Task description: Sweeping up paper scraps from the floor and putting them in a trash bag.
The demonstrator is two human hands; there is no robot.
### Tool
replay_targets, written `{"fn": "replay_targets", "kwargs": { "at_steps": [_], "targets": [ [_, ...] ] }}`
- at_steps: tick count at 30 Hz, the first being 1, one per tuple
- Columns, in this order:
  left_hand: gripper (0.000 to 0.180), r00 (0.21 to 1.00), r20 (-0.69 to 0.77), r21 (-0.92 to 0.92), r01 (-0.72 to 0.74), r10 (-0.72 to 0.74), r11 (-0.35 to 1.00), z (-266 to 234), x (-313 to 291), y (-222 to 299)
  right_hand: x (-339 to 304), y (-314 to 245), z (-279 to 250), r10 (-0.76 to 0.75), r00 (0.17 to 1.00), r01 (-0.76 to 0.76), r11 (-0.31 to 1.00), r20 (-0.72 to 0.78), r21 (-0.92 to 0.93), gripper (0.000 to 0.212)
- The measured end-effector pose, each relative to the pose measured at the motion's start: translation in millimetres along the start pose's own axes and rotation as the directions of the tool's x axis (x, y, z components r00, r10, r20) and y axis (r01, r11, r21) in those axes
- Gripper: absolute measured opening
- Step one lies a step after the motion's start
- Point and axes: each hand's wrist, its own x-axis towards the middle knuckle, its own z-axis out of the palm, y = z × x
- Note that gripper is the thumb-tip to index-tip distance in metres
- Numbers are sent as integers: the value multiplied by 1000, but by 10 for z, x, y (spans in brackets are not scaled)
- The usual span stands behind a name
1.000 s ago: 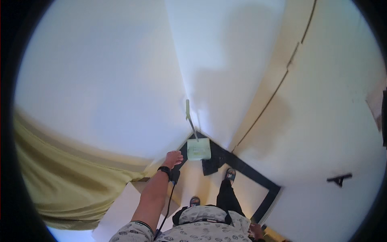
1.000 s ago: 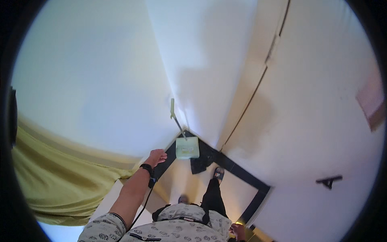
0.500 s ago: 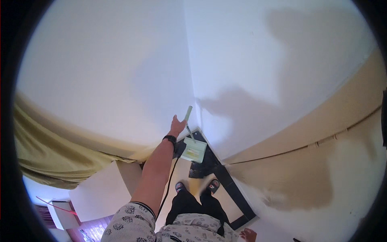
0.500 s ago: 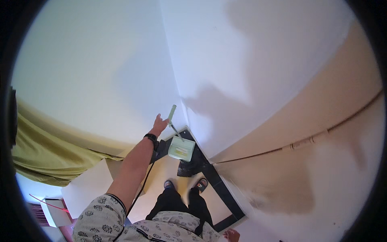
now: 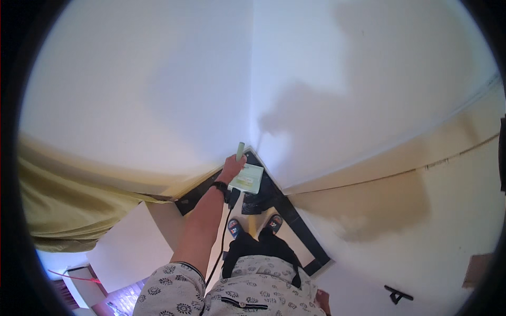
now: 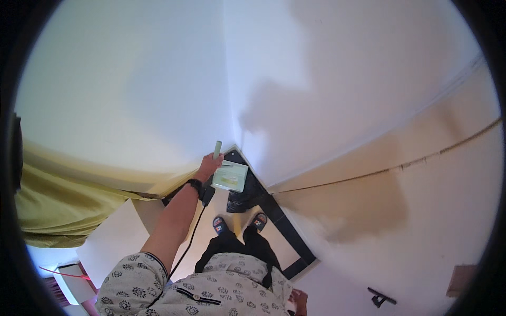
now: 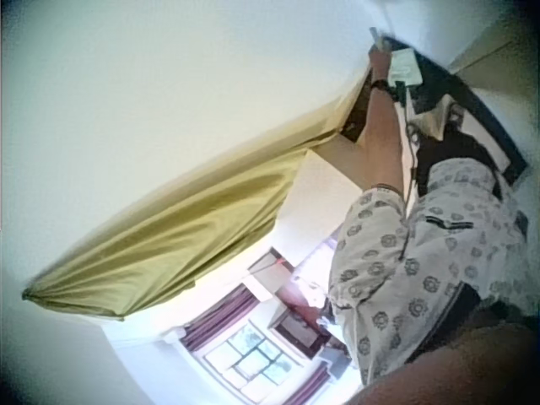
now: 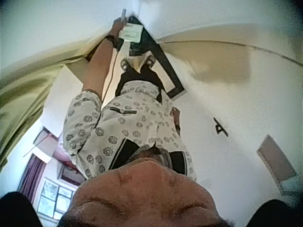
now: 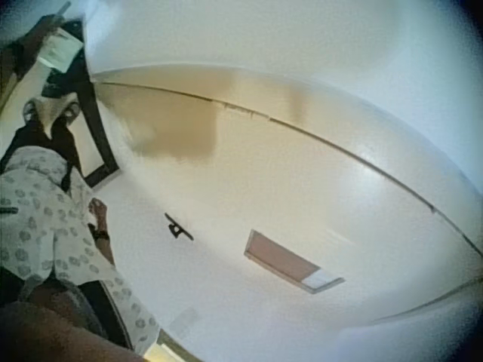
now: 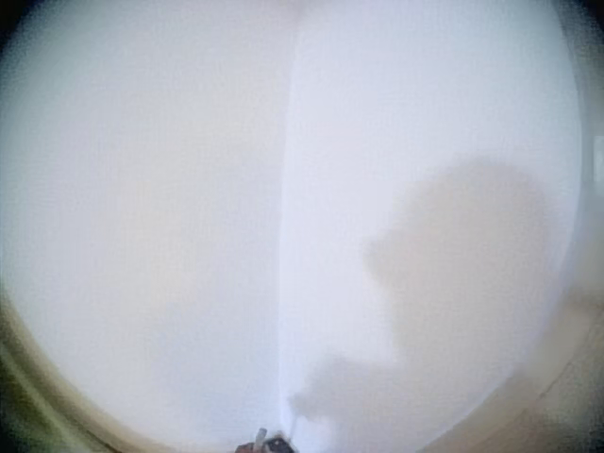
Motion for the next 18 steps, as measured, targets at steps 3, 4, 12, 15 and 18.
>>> {"fn": "replay_targets", "kwargs": {
  "at_steps": [3,4,12,15,18],
  "targets": [
    [35,1000,-24,28,7,-6,1000,-542,-619,173,355,125,268,-325,939,337,814,109,-473,18],
    [35,1000,-26,41,5,-4,999,-738,-811,216,437,67,370,-311,943,326,803,115,-500,18],
    [24,1000,-18,-220,0,-4,975,-2168,-2671,928,1396,445,1340,-292,956,281,942,31,181,19],
    [25,999,26,-157,27,-23,987,-2282,-3081,1117,1220,-603,921,-518,850,526,816,100,-240,16],
    [25,999,39,-132,28,-23,991,-2325,-3273,1050,1129,-1337,643,-129,965,161,978,227,-131,16]
  ]
}}
